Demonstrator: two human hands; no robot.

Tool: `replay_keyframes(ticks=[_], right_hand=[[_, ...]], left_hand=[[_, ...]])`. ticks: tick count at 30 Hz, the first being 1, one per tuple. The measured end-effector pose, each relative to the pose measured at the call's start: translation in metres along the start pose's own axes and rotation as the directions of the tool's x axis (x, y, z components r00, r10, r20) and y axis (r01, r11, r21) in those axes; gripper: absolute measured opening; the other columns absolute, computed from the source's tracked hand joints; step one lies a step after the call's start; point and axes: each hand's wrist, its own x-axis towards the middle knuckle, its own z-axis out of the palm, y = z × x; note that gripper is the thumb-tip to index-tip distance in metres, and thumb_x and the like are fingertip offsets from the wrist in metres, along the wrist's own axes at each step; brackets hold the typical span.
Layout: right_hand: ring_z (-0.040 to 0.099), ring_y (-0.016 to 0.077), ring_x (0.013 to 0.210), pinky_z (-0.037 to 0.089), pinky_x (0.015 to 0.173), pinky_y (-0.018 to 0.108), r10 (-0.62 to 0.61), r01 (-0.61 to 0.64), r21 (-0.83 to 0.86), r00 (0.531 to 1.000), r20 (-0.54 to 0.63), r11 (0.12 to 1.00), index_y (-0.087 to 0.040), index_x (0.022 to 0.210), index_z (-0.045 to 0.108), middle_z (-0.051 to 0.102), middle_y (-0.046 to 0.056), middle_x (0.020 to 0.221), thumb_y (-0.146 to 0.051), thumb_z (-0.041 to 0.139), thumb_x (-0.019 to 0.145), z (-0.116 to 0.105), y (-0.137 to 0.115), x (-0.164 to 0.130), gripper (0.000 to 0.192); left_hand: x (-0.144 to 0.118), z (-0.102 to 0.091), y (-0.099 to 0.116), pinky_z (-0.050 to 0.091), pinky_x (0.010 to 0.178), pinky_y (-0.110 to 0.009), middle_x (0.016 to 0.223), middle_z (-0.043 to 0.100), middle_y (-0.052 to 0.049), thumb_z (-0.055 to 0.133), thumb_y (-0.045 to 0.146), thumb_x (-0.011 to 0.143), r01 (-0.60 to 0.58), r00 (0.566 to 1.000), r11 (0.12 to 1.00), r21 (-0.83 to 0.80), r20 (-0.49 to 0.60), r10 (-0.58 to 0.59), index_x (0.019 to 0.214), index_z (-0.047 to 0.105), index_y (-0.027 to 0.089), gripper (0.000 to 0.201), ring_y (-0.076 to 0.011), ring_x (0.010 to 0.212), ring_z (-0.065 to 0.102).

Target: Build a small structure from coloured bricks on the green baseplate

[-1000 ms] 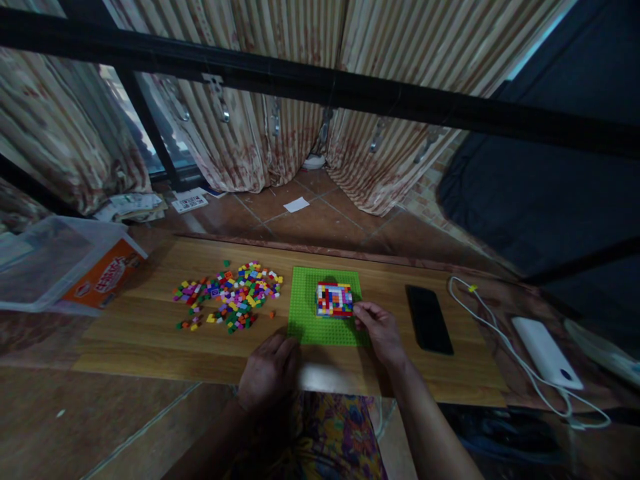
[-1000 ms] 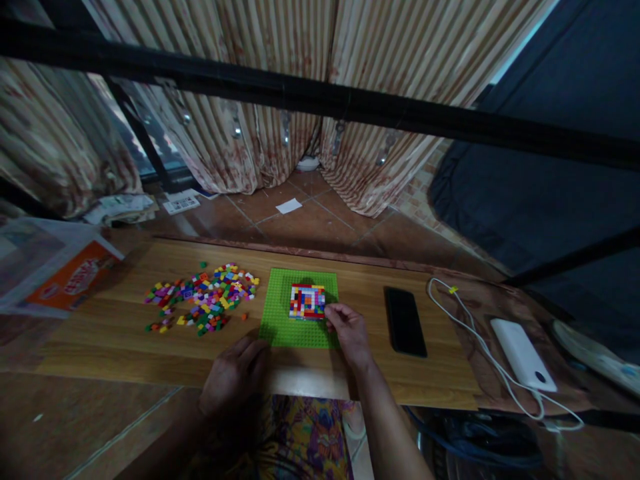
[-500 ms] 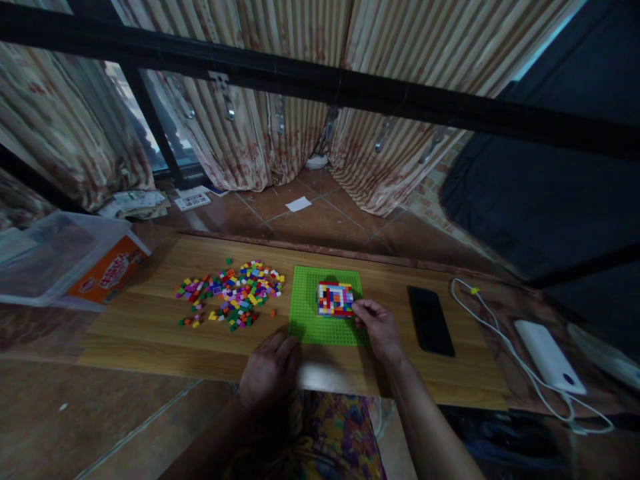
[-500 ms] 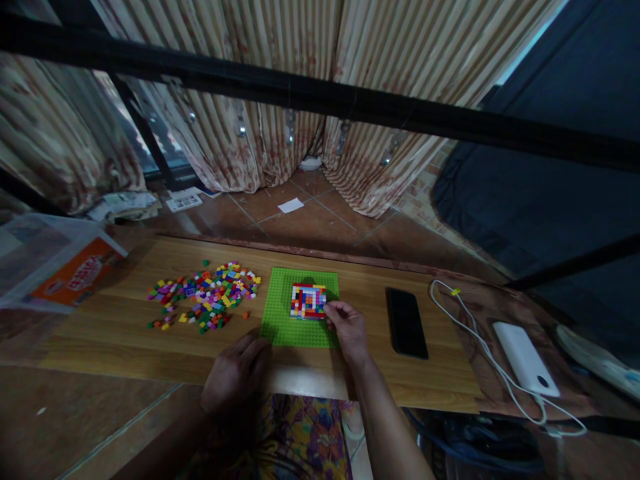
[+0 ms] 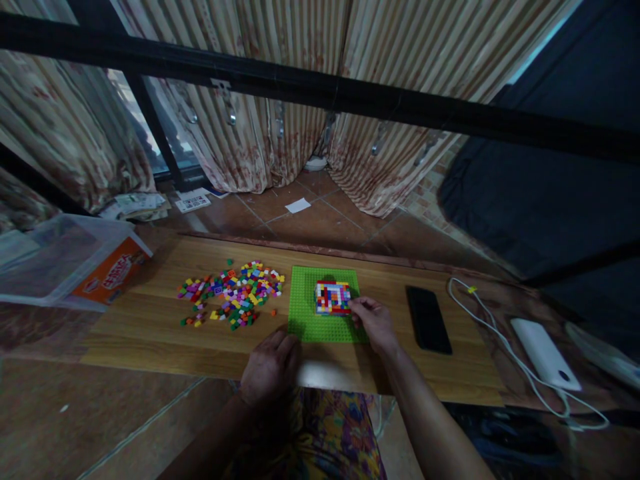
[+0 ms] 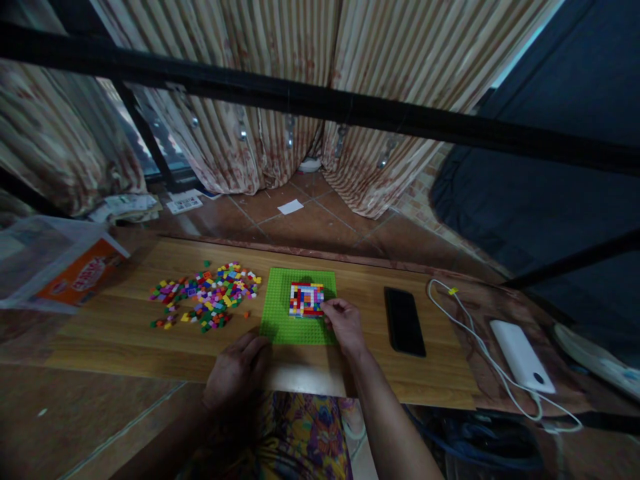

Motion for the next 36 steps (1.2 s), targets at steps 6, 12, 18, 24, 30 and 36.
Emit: replay_keyframes(ticks=[6, 12, 18, 24, 30, 36], right_hand=[[0.047, 0.008, 0.042, 0.031, 0.037, 0.018, 0.017, -0.018, -0.04, 1.0, -0.024, 0.999, -0.018, 0.063, 0.063, 0.054, -0.005, 0.049, -0.046, 0.076, 0.057, 0.006, -0.006, 0.005, 0.032], [0.048, 0.0081, 0.043, 0.032, 0.037, 0.018, 0.015, -0.016, -0.023, 0.999, -0.04, 1.0, -0.018, 0.069, 0.065, 0.057, -0.005, 0.053, -0.045, 0.076, 0.057, 0.012, -0.009, 0.006, 0.032], [0.049, 0.0079, 0.044, 0.034, 0.039, 0.018, 0.003, -0.003, 0.011, 1.0, -0.029, 1.0, -0.018, 0.076, 0.068, 0.062, -0.004, 0.058, -0.046, 0.076, 0.056, 0.014, -0.005, 0.012, 0.035], [0.048, 0.0083, 0.043, 0.035, 0.039, 0.019, -0.005, 0.005, 0.016, 1.0, -0.027, 1.0, -0.017, 0.07, 0.067, 0.059, -0.004, 0.053, -0.046, 0.075, 0.056, 0.016, -0.001, 0.015, 0.033], [0.049, 0.0087, 0.045, 0.036, 0.038, 0.018, -0.015, 0.015, 0.014, 0.999, -0.033, 1.0, -0.016, 0.072, 0.069, 0.06, -0.003, 0.055, -0.049, 0.076, 0.056, 0.017, 0.001, 0.015, 0.037], [0.051, 0.0099, 0.047, 0.039, 0.04, 0.02, -0.035, 0.037, 0.05, 0.999, -0.039, 0.998, -0.016, 0.077, 0.069, 0.061, -0.001, 0.057, -0.057, 0.077, 0.056, 0.013, 0.005, 0.012, 0.047]], left_hand=[[0.001, -0.002, 0.002, 0.048, 0.064, -0.025, 0.077, 0.059, -0.003, 0.046, 0.026, 0.092, 0.005, 1.0, 1.0, -0.006, 0.022, -0.005, 0.09, 0.059, 0.02, 0.015, -0.0141, 0.071, 0.06], [0.002, -0.005, 0.004, 0.051, 0.069, -0.025, 0.088, 0.06, -0.005, 0.046, 0.025, 0.092, 0.021, 1.0, 0.998, -0.063, 0.005, -0.02, 0.091, 0.059, 0.021, 0.014, -0.0144, 0.078, 0.061], [0.003, -0.003, 0.004, 0.053, 0.088, -0.032, 0.115, 0.058, -0.009, 0.047, 0.023, 0.091, 0.061, 0.998, 0.994, -0.086, 0.005, -0.061, 0.095, 0.058, 0.021, 0.012, -0.0184, 0.105, 0.059], [0.003, 0.0, 0.0, 0.054, 0.087, -0.033, 0.123, 0.057, -0.009, 0.046, 0.023, 0.091, 0.082, 0.996, 0.995, -0.053, 0.038, -0.08, 0.094, 0.057, 0.022, 0.011, -0.0188, 0.106, 0.061], [0.003, 0.001, -0.002, 0.055, 0.086, -0.035, 0.125, 0.057, -0.01, 0.046, 0.023, 0.091, 0.073, 0.997, 0.996, -0.052, 0.041, -0.071, 0.094, 0.056, 0.021, 0.01, -0.0192, 0.103, 0.063], [0.002, 0.001, 0.0, 0.054, 0.088, -0.036, 0.126, 0.056, -0.011, 0.047, 0.023, 0.09, 0.102, 0.994, 0.993, -0.059, 0.03, -0.101, 0.098, 0.054, 0.021, 0.011, -0.0205, 0.106, 0.062]])
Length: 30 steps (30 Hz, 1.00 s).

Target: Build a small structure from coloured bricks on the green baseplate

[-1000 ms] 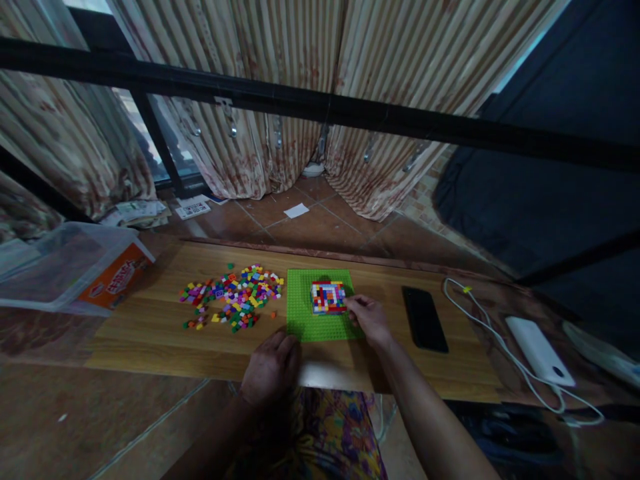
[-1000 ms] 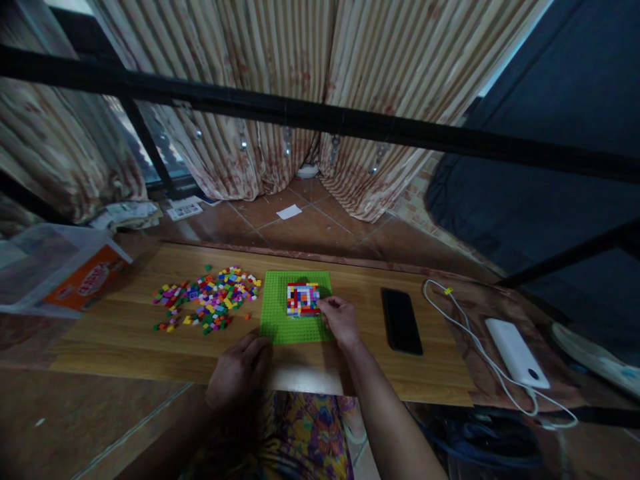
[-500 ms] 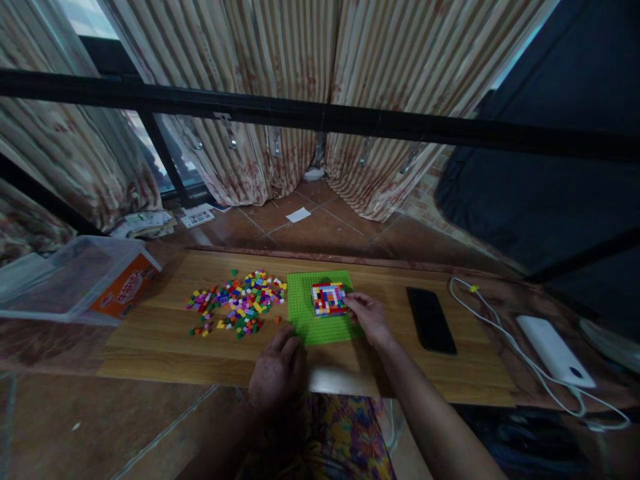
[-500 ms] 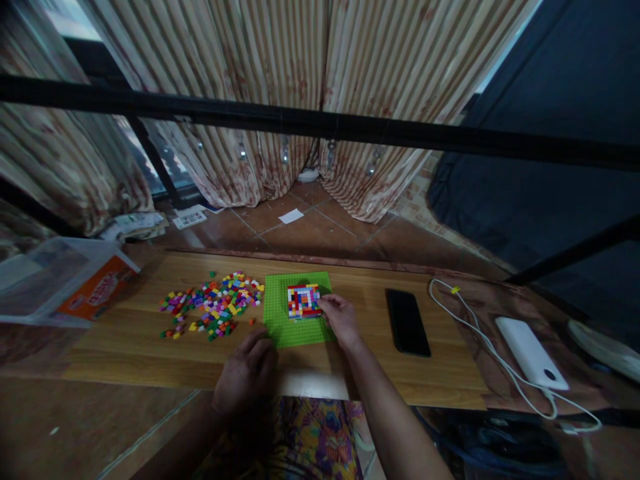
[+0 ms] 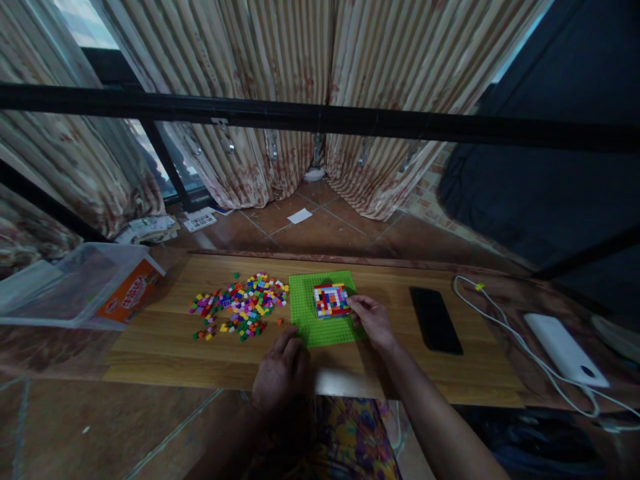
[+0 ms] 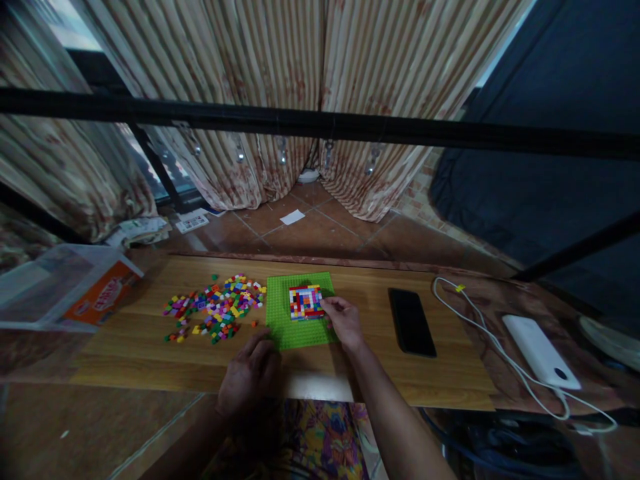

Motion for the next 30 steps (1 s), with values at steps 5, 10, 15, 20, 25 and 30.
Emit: replay_keyframes(ticks=[5, 10, 15, 20, 25, 30], right_hand=[[0.05, 0.0097, 0.046, 0.04, 0.044, 0.021, -0.031, 0.031, 0.023, 0.999, -0.006, 0.999, -0.016, 0.08, 0.068, 0.06, -0.001, 0.055, -0.064, 0.066, 0.068, -0.004, 0.012, -0.014, 0.05], [0.051, 0.0108, 0.05, 0.04, 0.047, 0.022, -0.073, 0.073, -0.043, 0.997, -0.001, 0.996, -0.016, 0.073, 0.068, 0.059, -0.001, 0.056, -0.061, 0.062, 0.075, -0.006, 0.028, -0.034, 0.046], [0.062, 0.0181, 0.069, 0.051, 0.063, 0.03, -0.208, 0.198, -0.194, 0.978, -0.034, 0.961, -0.015, 0.094, 0.069, 0.07, 0.008, 0.08, -0.057, 0.051, 0.085, -0.014, 0.022, -0.048, 0.047], [0.054, 0.0262, 0.117, 0.043, 0.099, 0.045, -0.55, 0.51, -0.612, 0.823, 0.143, 0.605, -0.017, 0.126, 0.057, 0.06, 0.014, 0.126, -0.048, 0.039, 0.094, 0.003, -0.012, -0.048, 0.047], [0.03, 0.0313, 0.139, 0.025, 0.111, 0.055, -0.591, 0.659, -0.733, 0.663, 0.46, 0.168, -0.011, 0.143, 0.036, 0.041, 0.018, 0.146, -0.049, 0.037, 0.095, 0.043, -0.009, -0.046, 0.061], [0.027, 0.0323, 0.14, 0.023, 0.112, 0.055, -0.555, 0.682, -0.73, 0.62, 0.555, 0.031, -0.009, 0.145, 0.031, 0.035, 0.02, 0.15, -0.05, 0.037, 0.095, 0.05, 0.016, -0.043, 0.065]], left_hand=[[-0.001, 0.001, 0.0, 0.054, 0.089, -0.037, 0.13, 0.054, -0.012, 0.049, 0.023, 0.089, 0.048, 0.999, 0.999, 0.0, -0.021, -0.048, 0.106, 0.051, 0.021, 0.017, -0.0206, 0.105, 0.063], [0.001, 0.002, -0.002, 0.052, 0.095, -0.038, 0.126, 0.057, -0.01, 0.05, 0.021, 0.088, 0.039, 0.999, 0.998, -0.045, -0.008, -0.039, 0.111, 0.05, 0.022, 0.023, -0.0211, 0.112, 0.06], [0.001, 0.002, -0.003, 0.05, 0.099, -0.038, 0.127, 0.056, -0.009, 0.049, 0.021, 0.088, 0.035, 0.999, 0.994, -0.106, -0.004, -0.036, 0.116, 0.049, 0.023, 0.028, -0.02, 0.115, 0.057], [-0.002, 0.003, -0.004, 0.049, 0.1, -0.035, 0.129, 0.055, -0.008, 0.05, 0.02, 0.087, 0.018, 1.0, 0.994, -0.109, 0.004, -0.018, 0.114, 0.052, 0.023, 0.027, -0.019, 0.117, 0.056], [-0.004, 0.004, -0.002, 0.05, 0.098, -0.035, 0.124, 0.058, -0.008, 0.048, 0.02, 0.087, 0.03, 0.999, 0.991, -0.131, -0.01, -0.031, 0.11, 0.054, 0.022, 0.023, -0.0187, 0.114, 0.058], [-0.006, 0.003, 0.0, 0.052, 0.095, -0.034, 0.124, 0.058, -0.008, 0.048, 0.019, 0.086, 0.037, 0.999, 0.99, -0.137, 0.009, -0.036, 0.108, 0.055, 0.021, 0.023, -0.0189, 0.108, 0.061]])
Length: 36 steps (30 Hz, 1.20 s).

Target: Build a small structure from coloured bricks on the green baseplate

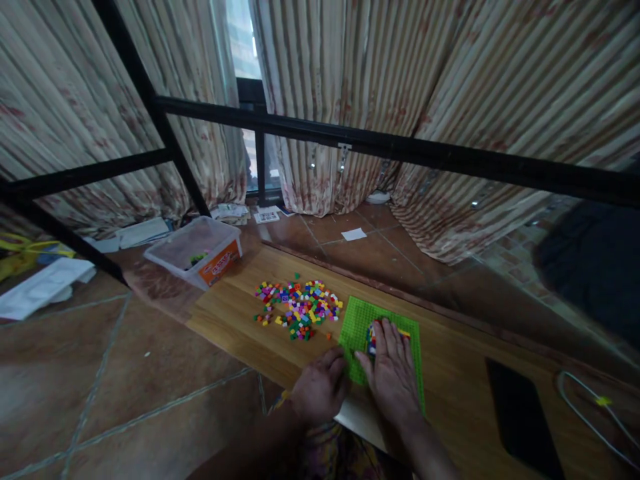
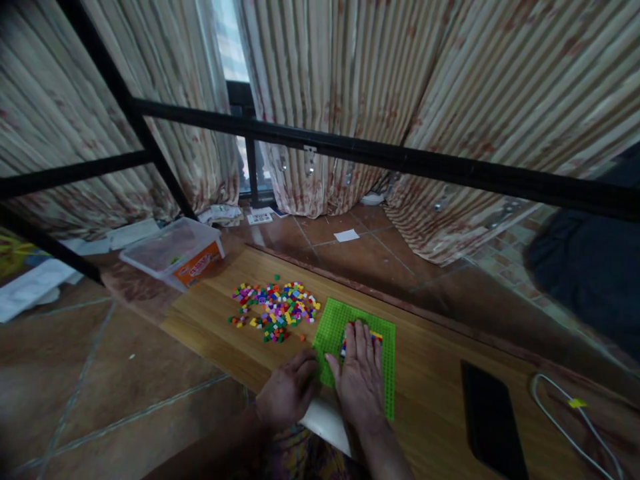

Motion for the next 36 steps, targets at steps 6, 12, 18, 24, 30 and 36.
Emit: replay_keyframes(ticks=[6, 12, 18, 24, 30, 36], right_hand=[[0.03, 0.0337, 0.139, 0.026, 0.11, 0.056, -0.025, 0.025, 0.005, 1.0, 0.0, 1.0, -0.009, 0.144, 0.032, 0.037, 0.021, 0.148, -0.051, 0.034, 0.095, -0.001, 0.009, -0.002, 0.065], [0.044, 0.0327, 0.128, 0.037, 0.104, 0.054, 0.026, -0.028, 0.157, 1.0, 0.014, 0.987, -0.015, 0.135, 0.046, 0.05, 0.019, 0.137, -0.046, 0.04, 0.094, -0.011, -0.022, 0.02, 0.052], [0.055, 0.022, 0.117, 0.044, 0.101, 0.038, -0.163, 0.087, 0.472, 0.979, 0.121, 0.877, -0.017, 0.125, 0.055, 0.061, 0.011, 0.123, -0.024, 0.038, 0.094, 0.014, -0.084, 0.092, 0.036], [0.057, 0.0227, 0.112, 0.041, 0.098, 0.034, -0.107, 0.016, 0.255, 0.931, 0.348, 0.967, -0.014, 0.121, 0.058, 0.064, 0.013, 0.116, -0.02, 0.045, 0.092, 0.044, -0.126, 0.158, 0.032], [0.06, 0.0217, 0.105, 0.044, 0.088, 0.03, -0.033, -0.045, 0.169, 0.902, 0.431, 0.985, -0.012, 0.105, 0.067, 0.067, 0.014, 0.108, -0.017, 0.052, 0.087, 0.048, -0.14, 0.172, 0.023], [0.063, 0.0231, 0.096, 0.047, 0.081, 0.031, 0.001, -0.07, 0.134, 0.888, 0.459, 0.989, -0.011, 0.094, 0.069, 0.07, 0.015, 0.101, -0.015, 0.054, 0.083, 0.046, -0.142, 0.176, 0.019]], left_hand=[[-0.002, 0.001, 0.002, 0.053, 0.093, -0.034, 0.121, 0.059, -0.008, 0.049, 0.018, 0.085, 0.018, 1.0, 1.0, 0.022, -0.015, -0.018, 0.106, 0.056, 0.022, 0.023, -0.0197, 0.106, 0.061], [-0.003, 0.005, 0.0, 0.054, 0.089, -0.034, 0.112, 0.062, -0.008, 0.049, 0.016, 0.083, -0.007, 1.0, 1.0, -0.009, -0.03, 0.007, 0.106, 0.058, 0.021, 0.025, -0.0194, 0.101, 0.061], [-0.003, 0.007, -0.001, 0.055, 0.086, -0.036, 0.104, 0.064, -0.01, 0.05, 0.013, 0.079, -0.018, 0.999, 1.0, -0.003, -0.038, 0.018, 0.104, 0.059, 0.019, 0.027, -0.0227, 0.097, 0.062], [-0.004, 0.005, -0.002, 0.055, 0.089, -0.036, 0.11, 0.064, -0.01, 0.051, 0.012, 0.078, -0.028, 0.999, 0.998, -0.062, -0.035, 0.026, 0.114, 0.057, 0.02, 0.037, -0.0222, 0.099, 0.062], [-0.005, 0.007, -0.008, 0.057, 0.084, -0.04, 0.103, 0.066, -0.011, 0.054, 0.012, 0.072, 0.013, 1.0, 0.996, -0.088, -0.01, -0.014, 0.114, 0.06, 0.02, 0.044, -0.0258, 0.098, 0.063], [-0.004, 0.01, -0.017, 0.056, 0.08, -0.042, 0.097, 0.069, -0.01, 0.058, 0.015, 0.068, -0.036, 0.998, 0.998, -0.054, 0.044, 0.039, 0.1, 0.066, 0.022, 0.034, -0.0284, 0.097, 0.064]])
